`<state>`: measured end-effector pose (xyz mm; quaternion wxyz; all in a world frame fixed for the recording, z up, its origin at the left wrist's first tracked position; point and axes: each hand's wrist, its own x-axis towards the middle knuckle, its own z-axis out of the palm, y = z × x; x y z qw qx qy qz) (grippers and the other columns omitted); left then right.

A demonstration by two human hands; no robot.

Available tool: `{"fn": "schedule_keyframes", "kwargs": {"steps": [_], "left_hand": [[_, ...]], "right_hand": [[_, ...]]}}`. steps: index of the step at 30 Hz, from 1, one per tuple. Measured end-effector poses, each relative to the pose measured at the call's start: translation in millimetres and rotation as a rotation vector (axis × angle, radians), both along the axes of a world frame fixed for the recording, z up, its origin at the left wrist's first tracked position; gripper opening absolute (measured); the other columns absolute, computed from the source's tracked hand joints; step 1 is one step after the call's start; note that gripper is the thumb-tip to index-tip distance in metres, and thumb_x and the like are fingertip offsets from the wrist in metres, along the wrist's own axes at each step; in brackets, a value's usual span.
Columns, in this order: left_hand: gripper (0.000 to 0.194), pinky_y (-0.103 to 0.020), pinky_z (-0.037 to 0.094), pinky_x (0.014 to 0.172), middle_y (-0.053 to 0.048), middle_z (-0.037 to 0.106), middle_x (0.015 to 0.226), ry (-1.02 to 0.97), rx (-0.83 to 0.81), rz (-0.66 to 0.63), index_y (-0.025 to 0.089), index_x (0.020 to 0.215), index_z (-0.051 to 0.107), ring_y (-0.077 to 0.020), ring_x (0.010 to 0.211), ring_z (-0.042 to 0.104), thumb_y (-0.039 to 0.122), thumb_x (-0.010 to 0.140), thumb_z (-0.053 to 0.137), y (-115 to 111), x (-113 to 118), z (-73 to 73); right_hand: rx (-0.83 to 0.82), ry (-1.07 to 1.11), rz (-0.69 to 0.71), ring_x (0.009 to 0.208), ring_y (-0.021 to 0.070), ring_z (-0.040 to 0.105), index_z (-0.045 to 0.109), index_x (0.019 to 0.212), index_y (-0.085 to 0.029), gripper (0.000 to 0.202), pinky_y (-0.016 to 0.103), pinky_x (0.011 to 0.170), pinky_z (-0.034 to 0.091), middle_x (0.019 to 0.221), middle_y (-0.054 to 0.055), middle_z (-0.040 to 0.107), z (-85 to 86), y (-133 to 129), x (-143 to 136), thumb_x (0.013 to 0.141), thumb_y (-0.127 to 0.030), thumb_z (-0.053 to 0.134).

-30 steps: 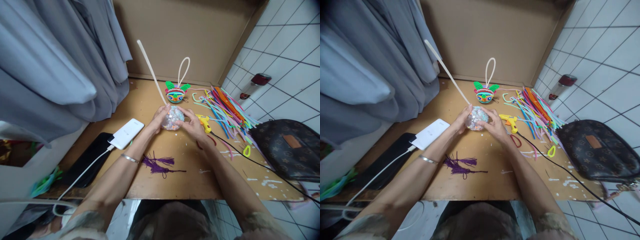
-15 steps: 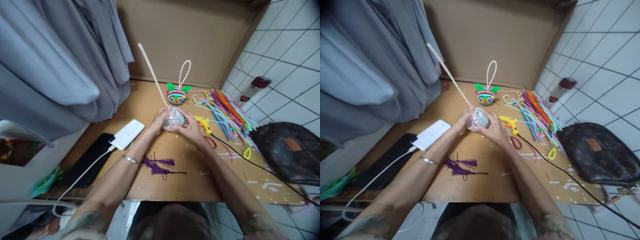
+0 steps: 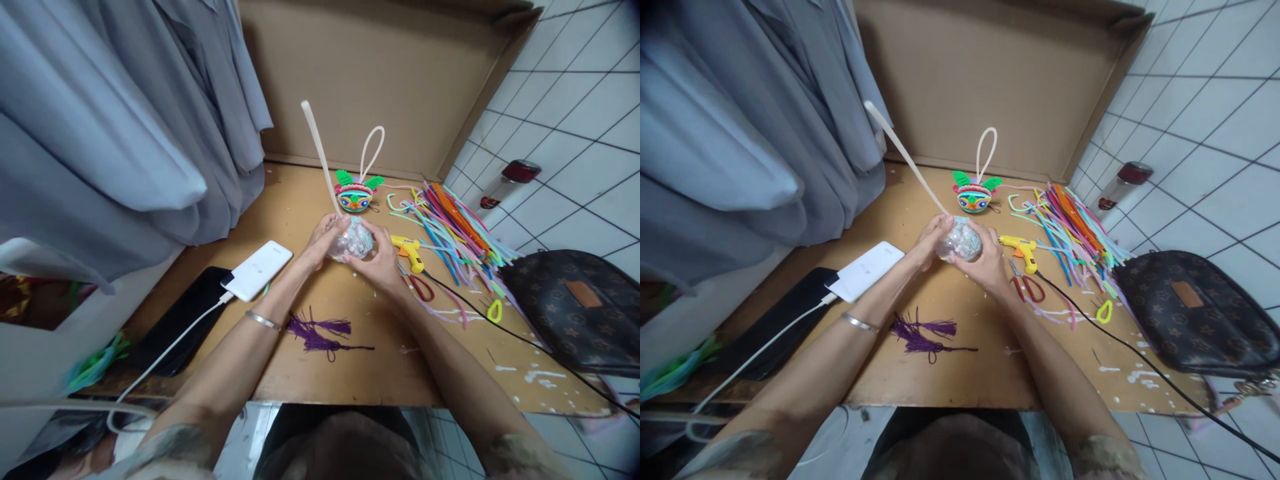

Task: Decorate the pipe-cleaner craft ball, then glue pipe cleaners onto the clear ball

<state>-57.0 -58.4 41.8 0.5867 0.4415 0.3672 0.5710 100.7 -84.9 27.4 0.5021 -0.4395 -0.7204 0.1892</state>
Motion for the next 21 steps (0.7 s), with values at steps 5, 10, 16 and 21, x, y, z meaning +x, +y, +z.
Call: {"fn": "schedule_keyframes", "kwargs": {"steps": [5,10,16,21], "left_hand": [[0.075,-0.031,0.051,0.086,-0.004,0.07,0.099,0.046,0.021,-0.022,0.019,0.104,0.058,-0.0194,0.092,0.067,0.055,0.048,0.093,2,-2,0.6],[0.088,-0.038,0.053,0.098,-0.008,0.068,0.113,0.129,0.071,-0.028,0.02,0.109,0.054,-0.025,0.107,0.066,0.046,0.037,0.098,2,-2,1.1],[0.092,-0.041,0.055,0.099,-0.011,0.066,0.121,0.228,0.135,0.0,0.018,0.114,0.051,-0.0267,0.109,0.067,0.036,0.037,0.097,2,-1,-0.4],[0.085,-0.044,0.054,0.1,-0.009,0.066,0.118,0.353,0.202,0.088,0.019,0.121,0.052,-0.0263,0.108,0.067,0.029,0.047,0.092,0,3,-7.6]], "right_hand": [[0.01,0.016,-0.002,0.123,0.032,0.059,0.057,0.137,-0.027,0.075,0.052,0.1,0.056,0.131,0.013,0.06,-2.1,2,2,0.067,-0.04,0.083],[0.05,0.033,0.009,0.125,0.0311,0.058,0.055,0.137,-0.026,0.074,0.05,0.1,0.056,0.132,0.013,0.059,-8.5,4,3,0.07,-0.039,0.083],[0.077,0.069,0.022,0.128,0.0308,0.057,0.053,0.136,-0.027,0.074,0.05,0.102,0.055,0.135,0.012,0.057,-15.9,5,2,0.07,-0.035,0.083],[0.051,0.083,0.05,0.133,0.0311,0.055,0.047,0.138,-0.025,0.076,0.052,0.106,0.053,0.141,0.015,0.053,-25.0,9,3,0.07,-0.031,0.081]]}}
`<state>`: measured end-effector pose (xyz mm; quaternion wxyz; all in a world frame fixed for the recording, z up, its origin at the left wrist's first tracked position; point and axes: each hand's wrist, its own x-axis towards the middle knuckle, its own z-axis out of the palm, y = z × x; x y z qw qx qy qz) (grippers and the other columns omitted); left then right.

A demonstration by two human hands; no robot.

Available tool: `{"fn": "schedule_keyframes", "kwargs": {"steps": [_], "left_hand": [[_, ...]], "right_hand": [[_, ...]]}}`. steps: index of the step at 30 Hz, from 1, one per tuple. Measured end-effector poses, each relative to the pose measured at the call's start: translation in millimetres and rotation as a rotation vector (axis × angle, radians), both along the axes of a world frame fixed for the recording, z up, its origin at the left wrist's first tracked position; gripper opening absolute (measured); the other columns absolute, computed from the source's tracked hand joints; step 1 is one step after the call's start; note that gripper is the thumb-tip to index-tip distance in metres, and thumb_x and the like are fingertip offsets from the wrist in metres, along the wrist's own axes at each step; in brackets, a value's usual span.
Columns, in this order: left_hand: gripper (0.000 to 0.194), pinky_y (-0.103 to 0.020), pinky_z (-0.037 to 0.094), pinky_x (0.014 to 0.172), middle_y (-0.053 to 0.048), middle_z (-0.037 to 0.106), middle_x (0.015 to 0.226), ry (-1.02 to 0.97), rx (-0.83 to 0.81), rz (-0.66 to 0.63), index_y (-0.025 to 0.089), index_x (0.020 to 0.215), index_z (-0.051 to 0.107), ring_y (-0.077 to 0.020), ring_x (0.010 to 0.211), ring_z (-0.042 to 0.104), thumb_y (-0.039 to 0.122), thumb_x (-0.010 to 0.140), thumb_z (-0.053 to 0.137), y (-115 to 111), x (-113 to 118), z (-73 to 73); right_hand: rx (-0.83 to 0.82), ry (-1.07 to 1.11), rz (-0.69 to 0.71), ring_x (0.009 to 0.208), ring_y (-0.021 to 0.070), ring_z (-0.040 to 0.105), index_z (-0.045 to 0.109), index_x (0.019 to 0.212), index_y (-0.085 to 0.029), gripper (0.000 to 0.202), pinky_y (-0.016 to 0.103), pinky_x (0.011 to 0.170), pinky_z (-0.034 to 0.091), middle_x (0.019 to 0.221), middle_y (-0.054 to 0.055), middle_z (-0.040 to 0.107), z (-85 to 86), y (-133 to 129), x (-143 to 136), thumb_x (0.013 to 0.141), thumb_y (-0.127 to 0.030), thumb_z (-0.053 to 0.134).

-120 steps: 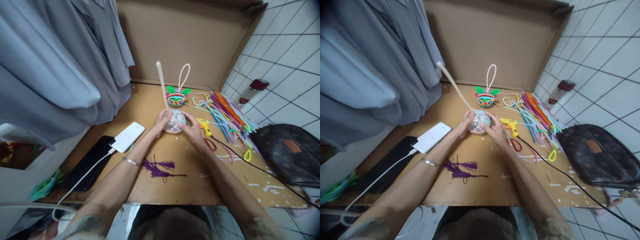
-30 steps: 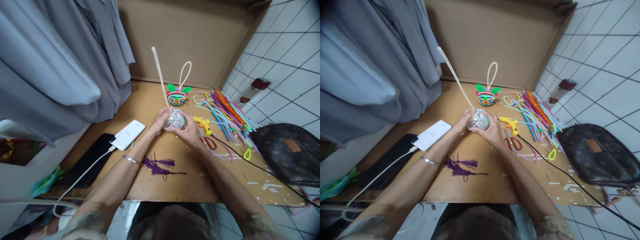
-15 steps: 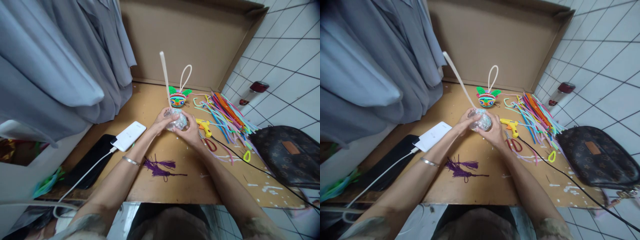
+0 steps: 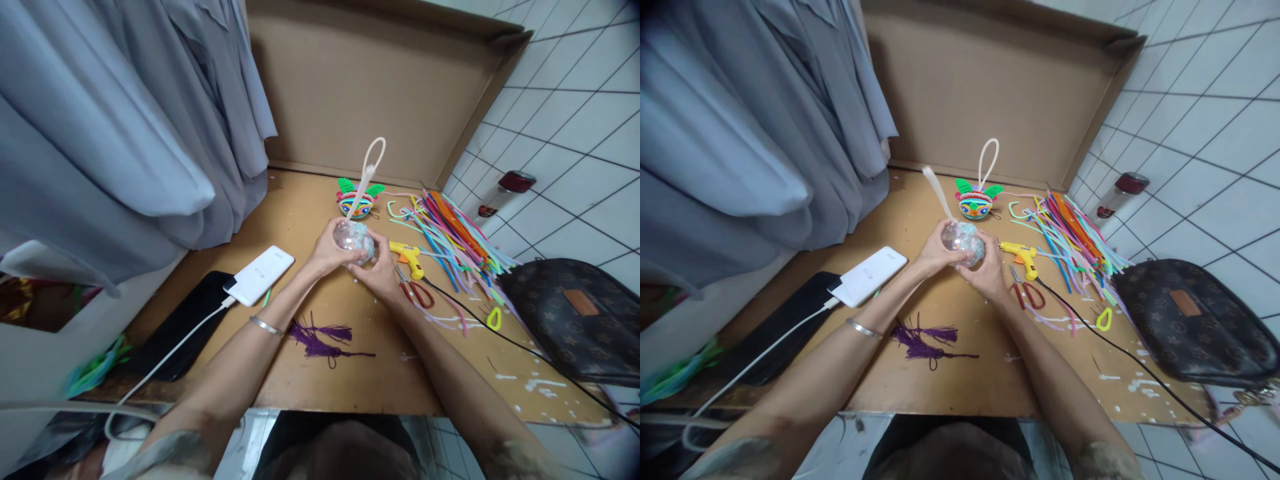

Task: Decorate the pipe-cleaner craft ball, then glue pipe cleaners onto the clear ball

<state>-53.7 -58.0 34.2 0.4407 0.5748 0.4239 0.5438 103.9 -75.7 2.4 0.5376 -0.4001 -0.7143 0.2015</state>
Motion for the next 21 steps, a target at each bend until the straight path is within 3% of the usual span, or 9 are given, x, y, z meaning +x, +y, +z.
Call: {"fn": "schedule_keyframes", "kwargs": {"steps": [8,17,21], "left_hand": [[0.081,-0.047,0.05,0.107,-0.011,0.062,0.127,0.237,0.254,0.166,0.02,0.128,0.052,-0.0291,0.12,0.062,0.028,0.055,0.087,0,2,-18.2],[0.075,-0.045,0.052,0.107,-0.012,0.059,0.13,0.457,0.593,0.248,0.021,0.129,0.05,-0.0283,0.123,0.06,0.031,0.063,0.083,5,-5,-31.7],[0.078,-0.049,0.05,0.108,-0.014,0.054,0.136,0.561,0.744,0.268,0.022,0.136,0.046,-0.0308,0.128,0.057,0.04,0.069,0.083,5,-9,-34.2]], "right_hand": [[0.053,-0.04,-0.007,0.137,0.03,0.053,0.044,0.134,-0.022,0.071,0.052,0.115,0.045,0.14,0.016,0.056,-9.6,5,2,0.071,-0.025,0.075],[0.074,-0.053,0.009,0.136,0.0319,0.054,0.039,0.135,-0.023,0.068,0.054,0.116,0.044,0.147,0.019,0.052,-20.4,9,4,0.076,-0.027,0.071],[0.101,0.008,0.031,0.135,0.0289,0.056,0.041,0.13,-0.025,0.051,0.052,0.114,0.046,0.146,0.016,0.053,-20.3,10,3,0.084,-0.026,0.062]]}}
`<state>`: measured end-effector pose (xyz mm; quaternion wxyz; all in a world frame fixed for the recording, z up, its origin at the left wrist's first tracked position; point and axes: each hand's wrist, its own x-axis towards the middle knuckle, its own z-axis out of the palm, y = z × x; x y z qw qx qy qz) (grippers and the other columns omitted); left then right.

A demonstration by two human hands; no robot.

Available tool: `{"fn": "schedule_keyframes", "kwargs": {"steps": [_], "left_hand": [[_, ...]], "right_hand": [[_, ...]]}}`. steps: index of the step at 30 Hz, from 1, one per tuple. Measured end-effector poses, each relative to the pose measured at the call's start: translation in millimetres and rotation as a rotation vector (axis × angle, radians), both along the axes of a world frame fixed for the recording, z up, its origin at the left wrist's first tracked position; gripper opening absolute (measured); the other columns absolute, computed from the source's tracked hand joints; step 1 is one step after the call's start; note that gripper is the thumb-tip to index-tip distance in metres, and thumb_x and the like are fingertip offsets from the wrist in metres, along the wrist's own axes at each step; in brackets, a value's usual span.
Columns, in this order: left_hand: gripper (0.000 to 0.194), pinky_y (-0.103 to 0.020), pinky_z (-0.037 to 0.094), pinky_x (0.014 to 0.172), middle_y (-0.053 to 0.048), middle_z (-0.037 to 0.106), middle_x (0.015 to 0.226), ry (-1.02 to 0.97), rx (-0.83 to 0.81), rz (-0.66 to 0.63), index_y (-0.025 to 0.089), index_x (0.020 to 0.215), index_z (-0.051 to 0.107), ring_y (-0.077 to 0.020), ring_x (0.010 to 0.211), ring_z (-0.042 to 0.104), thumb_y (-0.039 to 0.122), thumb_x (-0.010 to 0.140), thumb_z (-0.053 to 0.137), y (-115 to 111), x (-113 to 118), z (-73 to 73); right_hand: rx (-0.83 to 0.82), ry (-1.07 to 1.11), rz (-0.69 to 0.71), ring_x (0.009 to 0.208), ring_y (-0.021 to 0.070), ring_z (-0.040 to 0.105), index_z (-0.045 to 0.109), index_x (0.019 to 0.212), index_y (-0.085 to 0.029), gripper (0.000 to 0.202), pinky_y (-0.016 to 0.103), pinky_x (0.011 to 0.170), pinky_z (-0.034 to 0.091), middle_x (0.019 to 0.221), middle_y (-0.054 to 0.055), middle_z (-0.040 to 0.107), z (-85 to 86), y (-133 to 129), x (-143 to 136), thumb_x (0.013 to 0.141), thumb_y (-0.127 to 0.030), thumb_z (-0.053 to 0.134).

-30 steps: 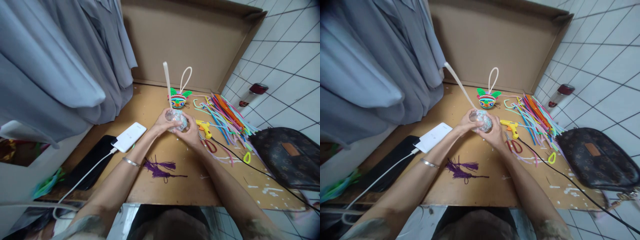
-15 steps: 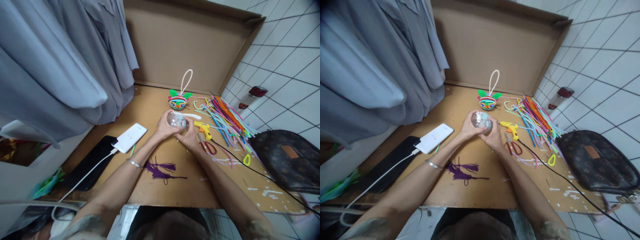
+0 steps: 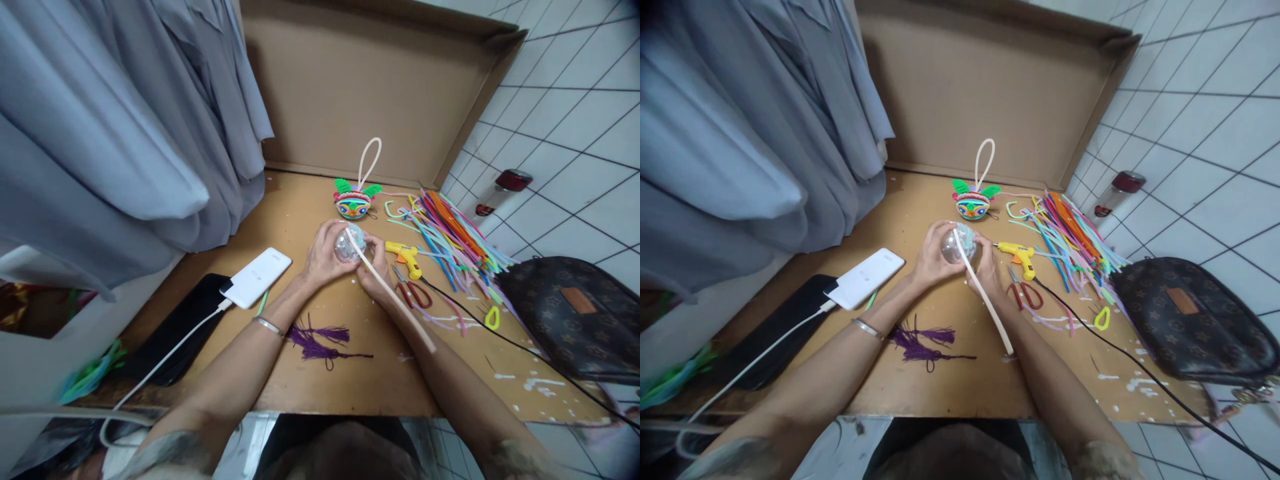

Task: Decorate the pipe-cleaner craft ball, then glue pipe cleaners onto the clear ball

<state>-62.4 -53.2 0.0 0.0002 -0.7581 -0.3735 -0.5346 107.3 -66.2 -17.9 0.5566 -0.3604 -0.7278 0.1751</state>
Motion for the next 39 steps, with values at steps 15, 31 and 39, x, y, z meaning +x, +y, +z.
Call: {"fn": "schedule_keyframes", "kwargs": {"steps": [15,31,39], "left_hand": [[0.078,-0.051,0.05,0.108,-0.018,0.047,0.146,0.115,0.174,-0.027,0.026,0.144,0.039,-0.0339,0.135,0.053,0.051,0.08,0.076,-4,-3,1.4],[0.074,-0.044,0.053,0.105,-0.012,0.06,0.132,-0.102,-0.256,-0.022,0.022,0.13,0.051,-0.0292,0.123,0.06,0.033,0.063,0.082,-9,9,11.8],[0.077,-0.043,0.054,0.102,-0.011,0.062,0.129,-0.205,-0.363,-0.058,0.022,0.13,0.052,-0.0291,0.119,0.064,0.029,0.06,0.083,-4,11,7.1]], "right_hand": [[0.043,0.137,-0.114,0.125,0.0232,0.059,0.047,0.109,-0.028,0.026,0.048,0.109,0.049,0.131,0.008,0.062,11.5,-11,-7,0.084,-0.019,0.051],[0.232,-0.039,-0.259,0.115,0.024,0.063,0.067,0.107,-0.027,0.024,0.044,0.104,0.054,0.12,0.008,0.062,27.7,-21,-6,0.091,-0.02,0.05],[0.276,-0.232,-0.219,0.12,0.0277,0.06,0.072,0.115,-0.031,0.041,0.051,0.104,0.052,0.131,0.008,0.061,28.3,-23,-4,0.087,-0.01,0.05]]}}
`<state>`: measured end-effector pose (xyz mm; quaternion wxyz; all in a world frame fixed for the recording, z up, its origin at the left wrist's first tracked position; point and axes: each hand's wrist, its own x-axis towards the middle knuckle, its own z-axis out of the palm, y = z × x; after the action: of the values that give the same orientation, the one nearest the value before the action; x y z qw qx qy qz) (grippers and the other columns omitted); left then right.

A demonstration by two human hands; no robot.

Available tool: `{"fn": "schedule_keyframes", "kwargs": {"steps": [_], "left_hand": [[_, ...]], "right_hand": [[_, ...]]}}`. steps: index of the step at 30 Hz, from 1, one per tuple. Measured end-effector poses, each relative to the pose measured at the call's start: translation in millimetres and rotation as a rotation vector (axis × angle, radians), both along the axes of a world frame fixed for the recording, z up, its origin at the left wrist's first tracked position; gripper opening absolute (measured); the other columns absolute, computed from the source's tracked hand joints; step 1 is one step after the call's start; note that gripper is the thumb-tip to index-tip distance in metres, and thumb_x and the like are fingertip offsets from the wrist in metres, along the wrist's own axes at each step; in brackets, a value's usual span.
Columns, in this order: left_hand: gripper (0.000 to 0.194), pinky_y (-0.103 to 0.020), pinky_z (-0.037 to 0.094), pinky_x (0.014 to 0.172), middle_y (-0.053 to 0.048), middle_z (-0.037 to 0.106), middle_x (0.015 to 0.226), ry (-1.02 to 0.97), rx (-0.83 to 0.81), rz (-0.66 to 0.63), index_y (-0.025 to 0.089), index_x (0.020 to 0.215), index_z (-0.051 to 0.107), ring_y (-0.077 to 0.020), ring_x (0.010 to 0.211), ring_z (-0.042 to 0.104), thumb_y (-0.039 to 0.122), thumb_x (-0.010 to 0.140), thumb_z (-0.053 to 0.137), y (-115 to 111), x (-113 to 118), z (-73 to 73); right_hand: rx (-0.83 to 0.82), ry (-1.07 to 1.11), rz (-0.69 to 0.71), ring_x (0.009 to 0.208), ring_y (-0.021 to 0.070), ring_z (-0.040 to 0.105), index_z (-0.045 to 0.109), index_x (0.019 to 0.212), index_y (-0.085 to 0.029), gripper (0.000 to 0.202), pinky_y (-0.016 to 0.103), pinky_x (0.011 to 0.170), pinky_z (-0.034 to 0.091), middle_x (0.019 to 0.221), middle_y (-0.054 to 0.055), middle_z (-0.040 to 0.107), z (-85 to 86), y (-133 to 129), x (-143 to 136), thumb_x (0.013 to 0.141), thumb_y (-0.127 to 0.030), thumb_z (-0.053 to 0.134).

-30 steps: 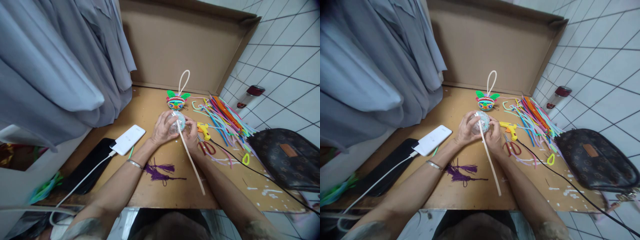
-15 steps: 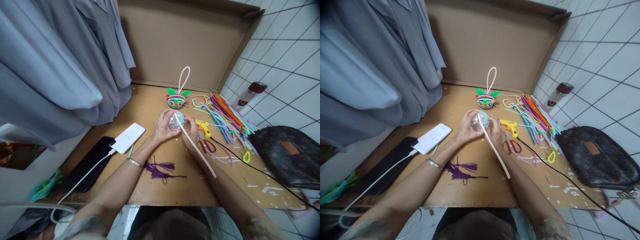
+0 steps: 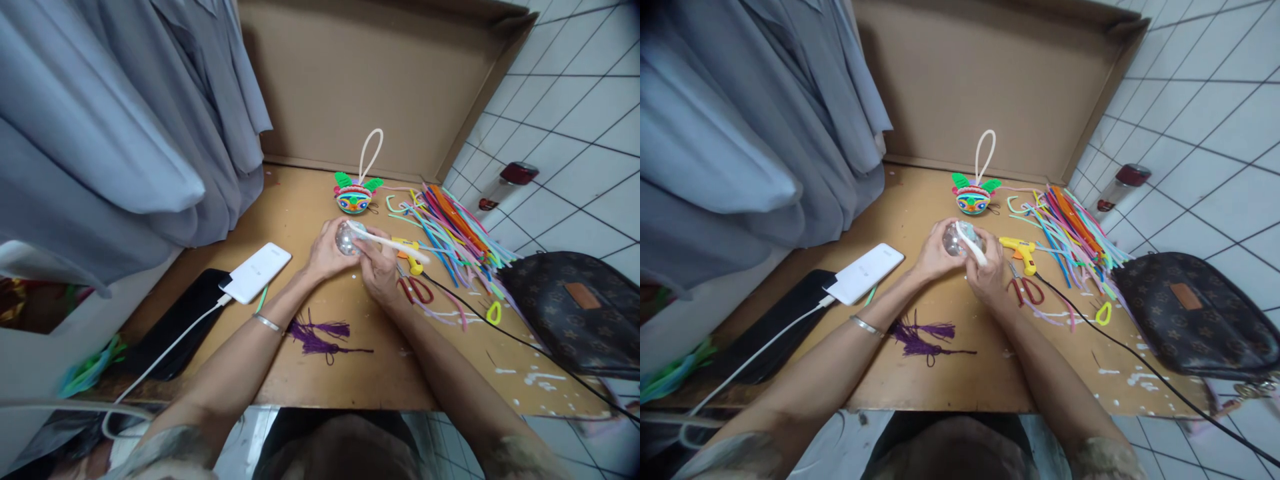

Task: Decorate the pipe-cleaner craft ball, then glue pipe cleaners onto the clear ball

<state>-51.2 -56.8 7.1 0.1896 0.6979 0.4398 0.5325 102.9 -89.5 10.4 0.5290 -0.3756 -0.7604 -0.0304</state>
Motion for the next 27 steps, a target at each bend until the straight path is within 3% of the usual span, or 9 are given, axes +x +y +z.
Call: {"fn": "schedule_keyframes", "kwargs": {"steps": [8,18,27], "left_hand": [[0.077,-0.045,0.055,0.103,-0.012,0.064,0.128,-0.031,-0.045,-0.015,0.023,0.127,0.054,-0.0298,0.116,0.066,0.024,0.056,0.083,3.3,-0.5,-2.7],[0.078,-0.047,0.053,0.105,-0.013,0.063,0.13,-0.093,-0.125,-0.034,0.019,0.128,0.053,-0.0297,0.12,0.064,0.02,0.055,0.081,8.6,-0.4,-5.8],[0.078,-0.046,0.053,0.103,-0.01,0.065,0.125,-0.045,-0.112,-0.033,0.022,0.126,0.055,-0.0292,0.115,0.066,0.027,0.054,0.086,5.9,-2.5,0.6]], "right_hand": [[0.008,-0.109,-0.028,0.121,0.0285,0.06,0.073,0.115,-0.033,0.036,0.052,0.104,0.05,0.128,0.009,0.065,-3.1,1.9,3.9,0.093,-0.016,0.051],[0.093,-0.138,-0.001,0.111,0.0271,0.062,0.074,0.102,-0.03,0.03,0.047,0.091,0.052,0.121,0.009,0.067,1.7,1.8,2.1,0.092,-0.015,0.051],[-0.02,0.054,0.043,0.103,0.0255,0.066,0.068,0.102,-0.026,0.023,0.047,0.093,0.054,0.107,0.008,0.07,3.1,2.5,1.8,0.092,-0.018,0.049]]}}
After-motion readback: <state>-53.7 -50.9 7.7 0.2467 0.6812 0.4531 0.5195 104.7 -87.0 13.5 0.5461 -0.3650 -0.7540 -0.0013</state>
